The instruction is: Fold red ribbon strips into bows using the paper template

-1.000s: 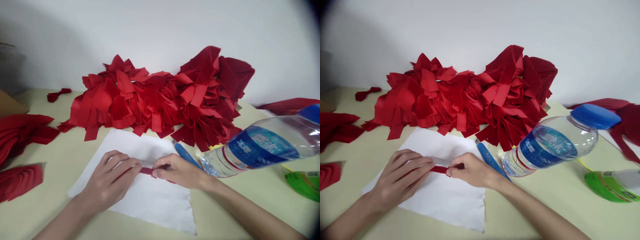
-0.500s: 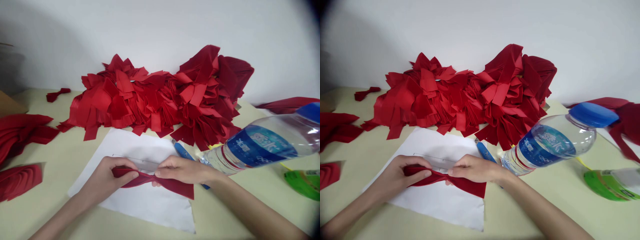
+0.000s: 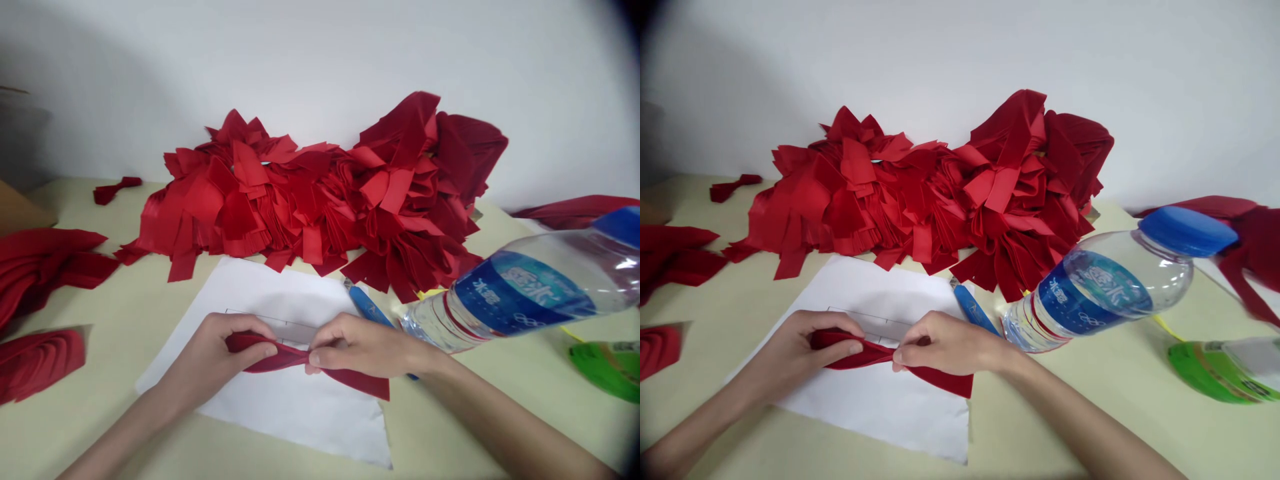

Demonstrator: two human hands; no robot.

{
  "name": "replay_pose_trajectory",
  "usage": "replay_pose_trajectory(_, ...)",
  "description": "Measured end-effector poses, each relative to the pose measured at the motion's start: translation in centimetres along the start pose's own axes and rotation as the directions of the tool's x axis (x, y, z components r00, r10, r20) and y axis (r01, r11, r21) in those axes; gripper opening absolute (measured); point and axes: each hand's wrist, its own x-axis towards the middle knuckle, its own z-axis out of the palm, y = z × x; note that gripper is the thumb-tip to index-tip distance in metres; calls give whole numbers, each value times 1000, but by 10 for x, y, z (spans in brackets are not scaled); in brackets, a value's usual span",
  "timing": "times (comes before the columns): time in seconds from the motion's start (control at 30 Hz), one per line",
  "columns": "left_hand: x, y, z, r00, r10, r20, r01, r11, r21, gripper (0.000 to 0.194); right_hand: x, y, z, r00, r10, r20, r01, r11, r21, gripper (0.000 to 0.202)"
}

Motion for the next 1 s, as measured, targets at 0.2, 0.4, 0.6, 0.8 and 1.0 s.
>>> replay_pose_trajectory(0.2, 1, -3, -10, 996, -38, 77, 44, 996, -74, 13, 0, 0, -2, 992, 13, -124, -22, 997, -73, 25)
replay_pose_trajectory(0.4, 4, -15, -30, 1000, -26, -3, 25, 984, -177, 28, 0, 0, -2, 945, -31, -325, -29, 984, -177, 13)
replay_pose_trajectory(0.6, 4, -8, -27, 949, -134, 287, 278, 788, -549, 61, -1, -9, 16, 823, -252, -509, -128, 790, -599, 10)
replay_pose_trajectory(0.8, 8, -8, -9, 933, -360, 21, 337, 850, -405, 23, 1, -7, 23, 834, -263, -485, -129, 761, -636, 12)
replay_pose_trajectory(1.0, 4, -8, -13, 951, -303, 66, 294, 813, -503, 17, 0, -11, 24, 784, -337, -522, -152, 711, -687, 3)
